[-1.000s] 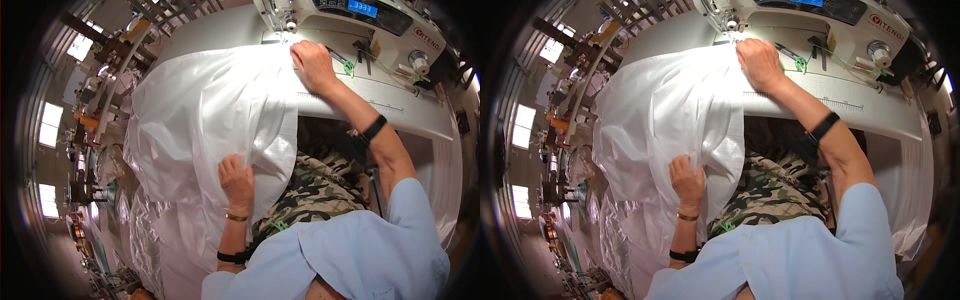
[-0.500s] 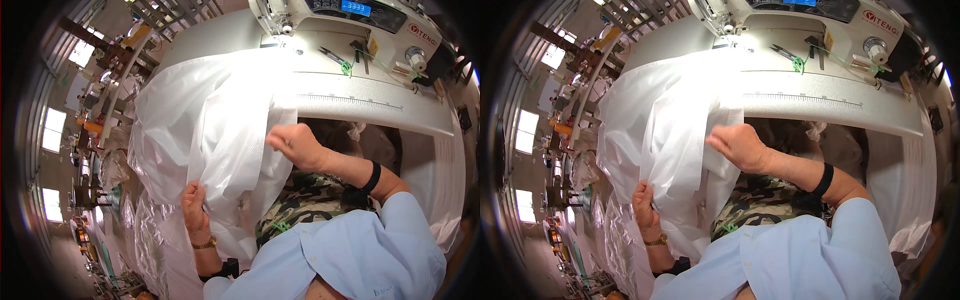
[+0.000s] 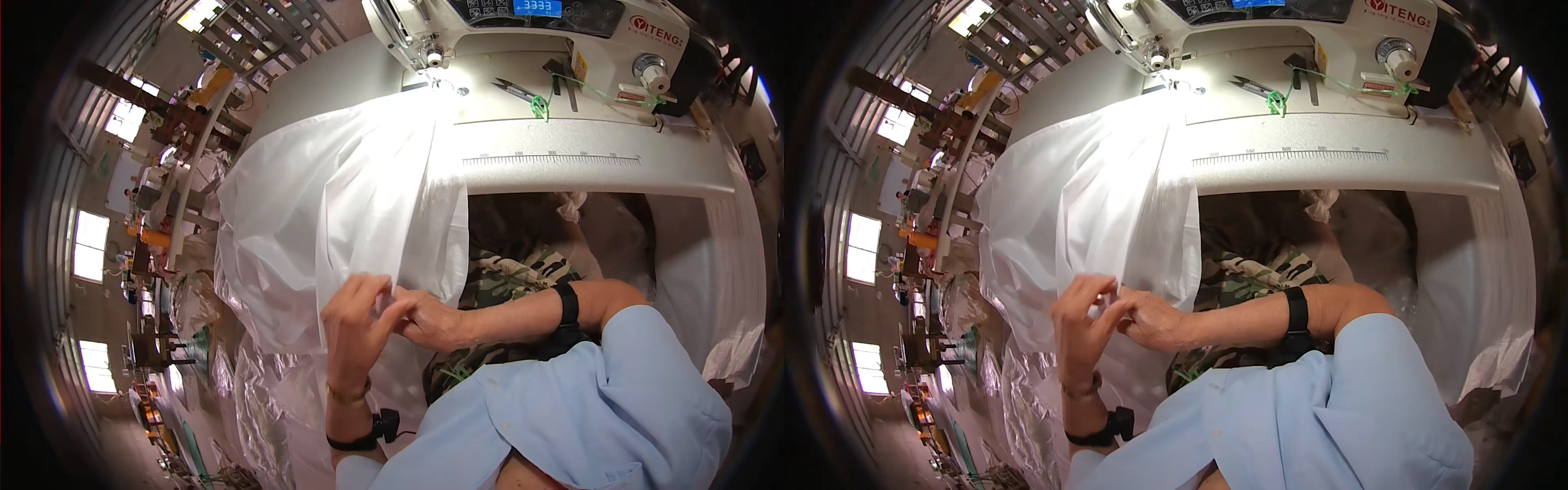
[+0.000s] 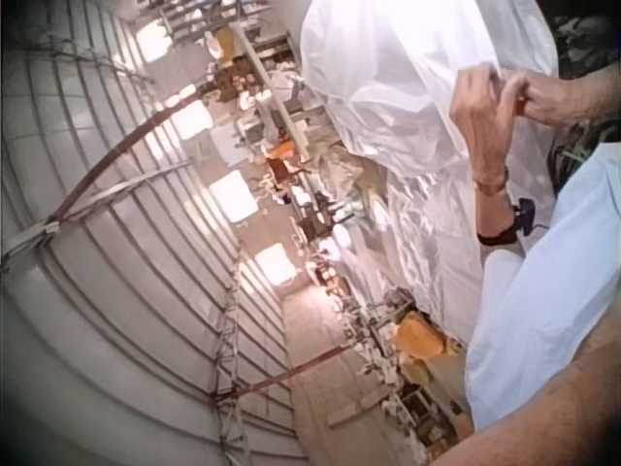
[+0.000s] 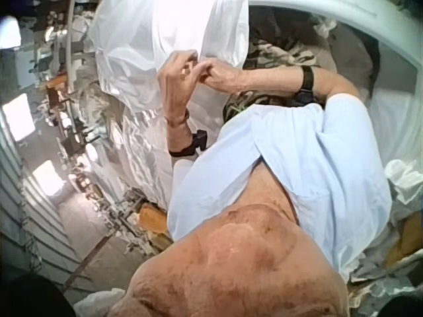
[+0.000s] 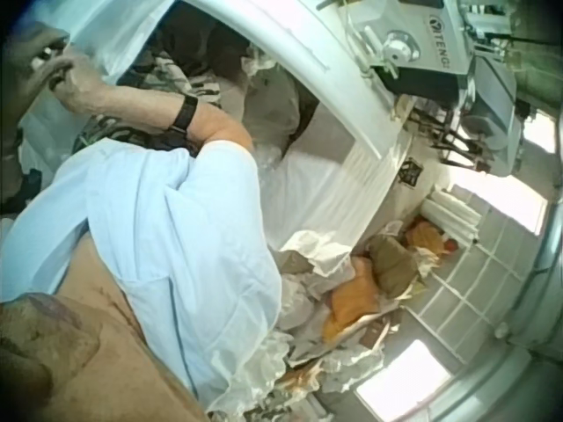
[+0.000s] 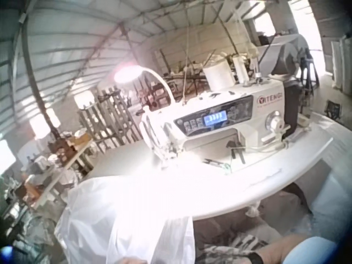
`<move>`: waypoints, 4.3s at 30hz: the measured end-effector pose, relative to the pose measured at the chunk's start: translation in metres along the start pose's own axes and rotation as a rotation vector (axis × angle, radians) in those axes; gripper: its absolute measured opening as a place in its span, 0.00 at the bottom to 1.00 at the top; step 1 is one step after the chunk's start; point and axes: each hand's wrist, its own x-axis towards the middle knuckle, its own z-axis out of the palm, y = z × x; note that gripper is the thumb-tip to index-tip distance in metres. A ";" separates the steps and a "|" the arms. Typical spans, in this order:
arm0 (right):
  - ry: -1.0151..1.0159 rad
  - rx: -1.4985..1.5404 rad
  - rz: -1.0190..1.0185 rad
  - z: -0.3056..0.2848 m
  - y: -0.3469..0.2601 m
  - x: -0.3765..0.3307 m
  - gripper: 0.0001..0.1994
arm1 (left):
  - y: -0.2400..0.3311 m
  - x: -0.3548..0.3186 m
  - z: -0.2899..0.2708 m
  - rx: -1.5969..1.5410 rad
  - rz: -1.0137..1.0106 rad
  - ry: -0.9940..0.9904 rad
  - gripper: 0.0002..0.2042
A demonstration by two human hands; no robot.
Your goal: The person folds the edge of a white plastic sheet, aligns it under the needle of a sewing machine, and sews the seam. They repeat this process of folding and sewing in sections until the entire length of the sheet is seamed.
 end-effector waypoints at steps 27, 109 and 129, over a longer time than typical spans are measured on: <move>0.213 0.558 0.101 -0.072 0.004 -0.015 0.07 | -0.013 0.044 0.047 -0.600 -0.230 0.202 0.06; 0.500 -0.149 0.244 -0.081 0.077 -0.027 0.14 | 0.029 0.044 0.087 -0.021 0.160 -0.185 0.04; -0.125 -0.566 -0.489 -0.119 0.001 -0.025 0.09 | 0.019 0.044 0.081 -0.573 -0.233 -0.287 0.06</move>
